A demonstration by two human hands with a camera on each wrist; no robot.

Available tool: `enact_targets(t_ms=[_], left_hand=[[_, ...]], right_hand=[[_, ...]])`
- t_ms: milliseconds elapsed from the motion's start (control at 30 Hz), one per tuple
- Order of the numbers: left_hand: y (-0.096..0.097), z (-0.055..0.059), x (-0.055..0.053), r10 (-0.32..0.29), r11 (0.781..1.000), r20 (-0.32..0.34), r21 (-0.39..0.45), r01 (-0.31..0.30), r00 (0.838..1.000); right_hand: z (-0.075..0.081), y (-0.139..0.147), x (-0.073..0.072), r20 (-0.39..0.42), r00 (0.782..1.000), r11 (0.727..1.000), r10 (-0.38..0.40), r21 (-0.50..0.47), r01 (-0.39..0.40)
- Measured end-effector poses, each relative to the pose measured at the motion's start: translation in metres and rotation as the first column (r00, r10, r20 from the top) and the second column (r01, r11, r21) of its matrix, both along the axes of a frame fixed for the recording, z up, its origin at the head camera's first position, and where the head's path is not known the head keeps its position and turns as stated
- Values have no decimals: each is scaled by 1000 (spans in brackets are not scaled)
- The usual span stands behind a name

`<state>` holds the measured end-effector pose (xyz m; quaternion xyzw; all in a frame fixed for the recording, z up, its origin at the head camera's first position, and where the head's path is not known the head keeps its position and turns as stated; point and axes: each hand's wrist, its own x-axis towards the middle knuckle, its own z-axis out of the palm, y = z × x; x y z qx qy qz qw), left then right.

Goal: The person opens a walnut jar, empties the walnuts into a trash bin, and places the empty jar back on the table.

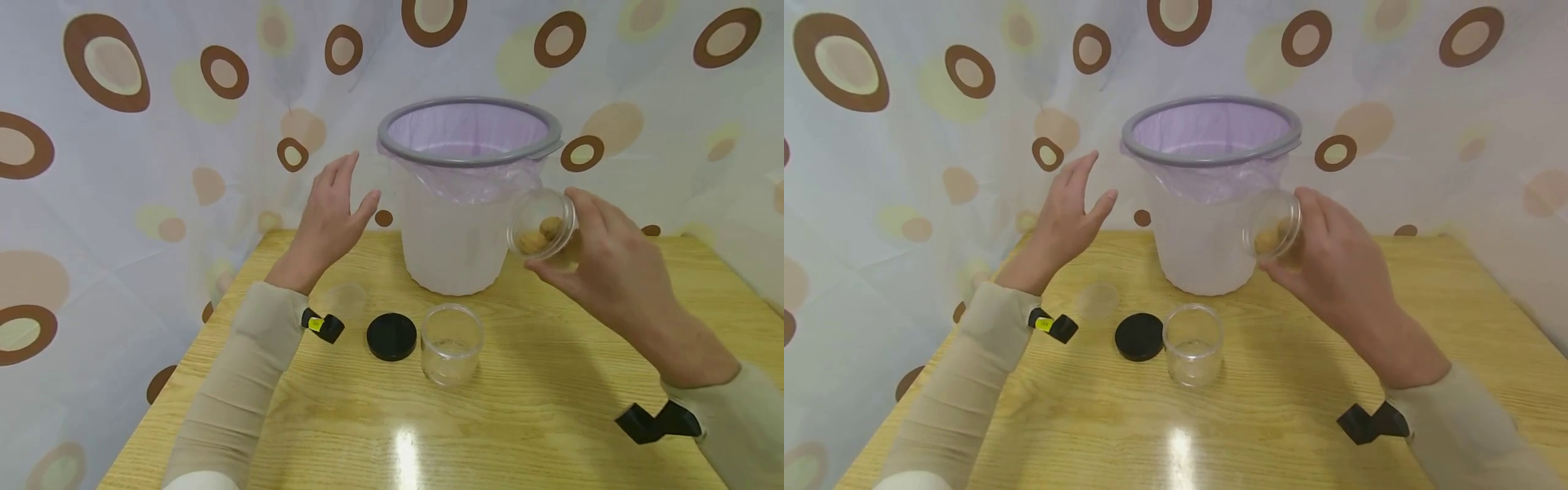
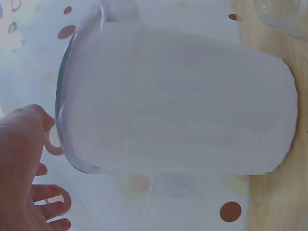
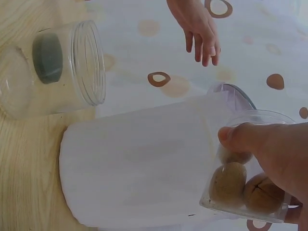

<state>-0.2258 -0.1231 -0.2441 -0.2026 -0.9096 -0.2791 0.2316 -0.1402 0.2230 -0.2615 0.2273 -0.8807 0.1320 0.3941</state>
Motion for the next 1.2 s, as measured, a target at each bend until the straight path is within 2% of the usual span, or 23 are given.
enact_targets(t_ms=[200,400,600,733,933,1067,1200], left_hand=[[16,19,-10,-35,999,-43,-22,34,998],[30,35,-21,-27,998,-56,-63,24,998],[44,49,-29,-24,996,-20,-84,22,1000],[50,56,-34,0,995,1,-101,0,1000],[56,64,-42,35,993,86,-117,-25,996],[61,70,-48,65,985,119,-169,-45,991],[67,74,-56,87,975,162,-214,-51,983]], right_hand=[[9,2,2,-3,1000,1000,-23,-2,23],[19,5,5,18,999,998,-47,-48,48],[34,6,7,32,996,991,-84,-103,87],[43,4,6,21,997,991,-73,-113,75],[56,-1,0,5,998,994,-59,-88,59],[68,-3,-8,17,998,997,-61,-51,62],[78,-3,-17,32,995,996,-94,-2,94]])
